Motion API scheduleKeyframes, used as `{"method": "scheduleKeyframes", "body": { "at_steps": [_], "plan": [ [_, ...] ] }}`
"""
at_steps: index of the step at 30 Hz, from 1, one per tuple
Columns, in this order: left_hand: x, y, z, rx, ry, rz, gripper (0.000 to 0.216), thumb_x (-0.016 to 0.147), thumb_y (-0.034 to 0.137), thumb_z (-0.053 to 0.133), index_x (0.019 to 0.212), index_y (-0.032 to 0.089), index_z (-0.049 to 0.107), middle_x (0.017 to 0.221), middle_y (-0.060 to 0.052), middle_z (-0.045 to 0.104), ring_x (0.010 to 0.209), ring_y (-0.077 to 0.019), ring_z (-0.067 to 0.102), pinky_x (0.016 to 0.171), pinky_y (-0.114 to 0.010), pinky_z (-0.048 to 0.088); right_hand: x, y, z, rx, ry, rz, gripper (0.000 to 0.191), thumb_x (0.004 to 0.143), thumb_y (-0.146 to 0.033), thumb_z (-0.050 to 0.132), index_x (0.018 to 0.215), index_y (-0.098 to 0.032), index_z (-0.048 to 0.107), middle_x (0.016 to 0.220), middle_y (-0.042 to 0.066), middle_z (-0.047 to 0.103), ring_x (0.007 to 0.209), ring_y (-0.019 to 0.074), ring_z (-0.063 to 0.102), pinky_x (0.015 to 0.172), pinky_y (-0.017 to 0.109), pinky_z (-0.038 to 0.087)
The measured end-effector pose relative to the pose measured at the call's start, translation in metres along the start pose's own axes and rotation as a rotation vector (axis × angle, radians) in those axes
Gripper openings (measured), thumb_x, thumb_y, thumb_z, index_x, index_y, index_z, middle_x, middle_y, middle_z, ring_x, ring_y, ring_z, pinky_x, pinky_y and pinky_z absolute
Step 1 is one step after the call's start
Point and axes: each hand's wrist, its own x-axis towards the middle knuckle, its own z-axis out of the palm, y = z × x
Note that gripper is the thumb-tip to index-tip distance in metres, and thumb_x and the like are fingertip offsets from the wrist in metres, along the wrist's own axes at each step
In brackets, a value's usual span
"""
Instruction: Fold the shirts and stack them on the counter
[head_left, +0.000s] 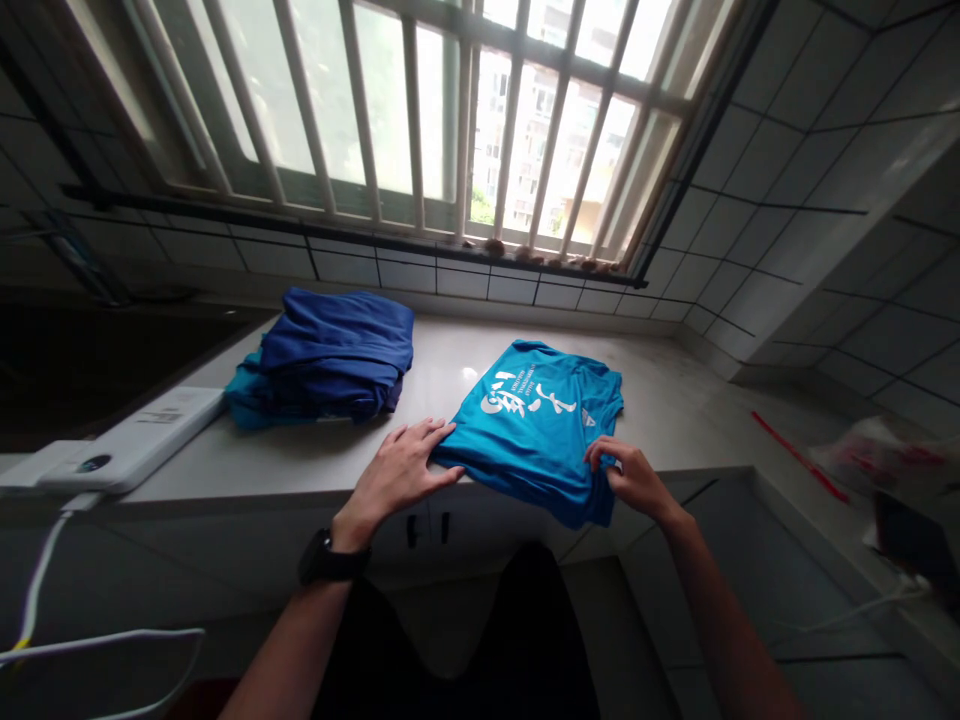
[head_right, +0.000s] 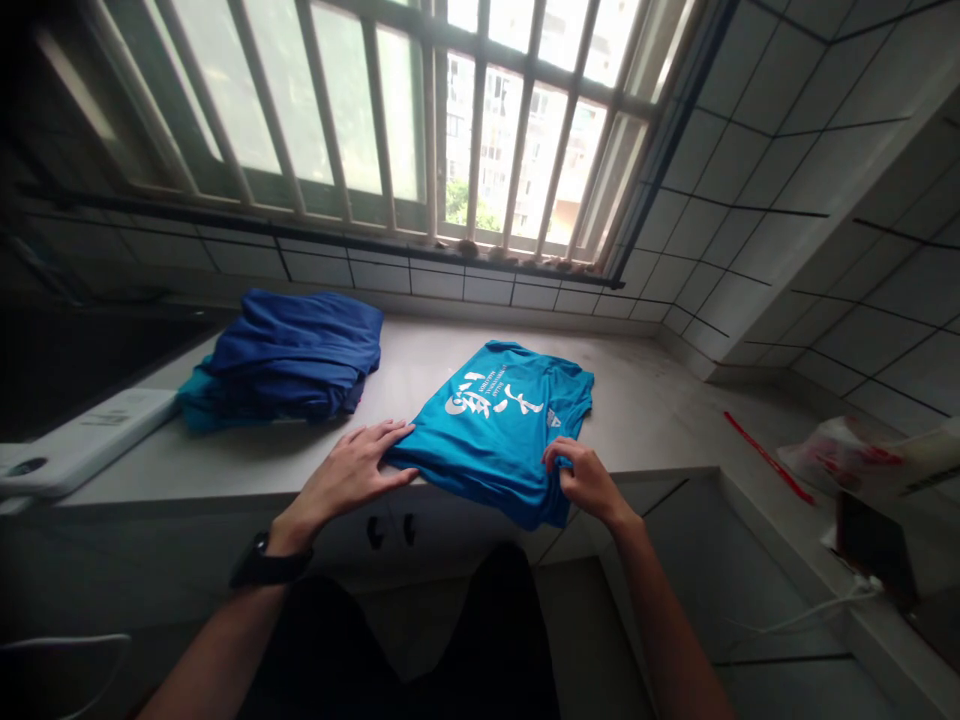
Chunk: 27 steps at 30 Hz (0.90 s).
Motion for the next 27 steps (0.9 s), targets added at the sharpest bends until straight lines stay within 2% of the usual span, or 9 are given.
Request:
{"method": "scheduleKeyframes", "body": {
  "at_steps": [2, 4, 5, 7, 9, 12, 16, 23, 27],
  "plan": [
    [-0.001, 0.0, -0.002, -0.004, 0.018, 0.017, 0.054, 0.089, 0.063, 0.065, 0.13, 0.028, 0.07, 0.147, -0.011, 0.063, 0.135, -0.0337, 0.058, 0.119, -0.052, 0.039, 0.004, -0.005, 0.005, -0.096, 0.092, 0.101, 0.035, 0.085, -0.014, 0.045, 0.105, -0.02, 0.073, 0.131, 0.012, 0.065, 0.125, 0.0255, 0.062, 0.11, 0.038, 0.046],
    [-0.001, -0.002, -0.003, -0.018, 0.032, 0.071, 0.043, 0.089, 0.061, 0.066, 0.115, 0.028, 0.075, 0.15, -0.009, 0.06, 0.136, -0.0332, 0.057, 0.118, -0.052, 0.039, 0.017, -0.01, 0.014, -0.236, 0.144, 0.313, 0.045, 0.096, -0.029, 0.046, 0.137, -0.019, 0.063, 0.154, 0.018, 0.049, 0.14, 0.0316, 0.052, 0.115, 0.046, 0.043],
    [-0.002, -0.004, -0.004, -0.028, 0.029, 0.103, 0.038, 0.091, 0.057, 0.065, 0.112, 0.028, 0.075, 0.153, -0.009, 0.058, 0.139, -0.0332, 0.055, 0.119, -0.053, 0.038, 0.026, -0.012, 0.017, -0.304, 0.146, 0.437, 0.053, 0.1, -0.037, 0.046, 0.149, -0.018, 0.054, 0.16, 0.021, 0.042, 0.144, 0.0353, 0.048, 0.115, 0.05, 0.042],
    [-0.002, -0.008, -0.005, -0.055, 0.013, 0.155, 0.029, 0.095, 0.048, 0.062, 0.112, 0.028, 0.075, 0.155, -0.008, 0.057, 0.145, -0.0327, 0.049, 0.121, -0.054, 0.037, 0.046, -0.012, 0.021, -0.404, 0.099, 0.64, 0.064, 0.103, -0.047, 0.043, 0.161, -0.018, 0.04, 0.165, 0.027, 0.033, 0.147, 0.0418, 0.042, 0.113, 0.057, 0.041],
    [-0.003, -0.011, -0.006, -0.092, -0.002, 0.184, 0.026, 0.096, 0.037, 0.059, 0.115, 0.028, 0.074, 0.15, -0.007, 0.062, 0.147, -0.0311, 0.048, 0.121, -0.055, 0.037, 0.067, -0.008, 0.021, -0.452, 0.011, 0.711, 0.063, 0.105, -0.048, 0.038, 0.161, -0.019, 0.041, 0.164, 0.027, 0.035, 0.147, 0.0442, 0.042, 0.113, 0.06, 0.04],
    [-0.004, -0.011, -0.008, -0.165, -0.002, 0.202, 0.022, 0.094, 0.03, 0.057, 0.106, 0.025, 0.075, 0.138, -0.008, 0.07, 0.14, -0.0295, 0.056, 0.118, -0.052, 0.042, 0.093, -0.001, 0.019, -0.462, -0.106, 0.632, 0.054, 0.106, -0.036, 0.033, 0.155, -0.021, 0.051, 0.16, 0.022, 0.045, 0.141, 0.0401, 0.051, 0.113, 0.054, 0.042],
    [-0.007, -0.007, -0.011, -0.246, 0.048, 0.166, 0.019, 0.091, 0.029, 0.056, 0.088, 0.023, 0.074, 0.121, -0.009, 0.077, 0.122, -0.0277, 0.068, 0.112, -0.047, 0.049, 0.123, 0.003, 0.024, -0.45, -0.156, 0.478, 0.056, 0.104, -0.025, 0.032, 0.158, -0.022, 0.047, 0.166, 0.016, 0.04, 0.146, 0.0336, 0.047, 0.116, 0.051, 0.042],
    [-0.011, -0.006, -0.012, -0.27, 0.132, 0.096, 0.024, 0.088, 0.031, 0.054, 0.065, 0.023, 0.06, 0.112, -0.009, 0.079, 0.11, -0.0266, 0.071, 0.107, -0.046, 0.051, 0.173, -0.004, 0.046, -0.439, -0.175, 0.346, 0.057, 0.106, -0.026, 0.033, 0.162, -0.027, 0.042, 0.171, 0.007, 0.032, 0.155, 0.0294, 0.034, 0.123, 0.055, 0.032],
    [-0.012, -0.005, -0.015, -0.244, 0.12, 0.087, 0.023, 0.087, 0.032, 0.054, 0.066, 0.024, 0.055, 0.105, -0.007, 0.08, 0.101, -0.0251, 0.072, 0.108, -0.048, 0.048, 0.175, -0.009, 0.044, -0.476, -0.19, 0.315, 0.051, 0.108, -0.03, 0.034, 0.156, -0.031, 0.05, 0.169, 0.005, 0.037, 0.156, 0.0283, 0.034, 0.127, 0.058, 0.021]
  ]
}}
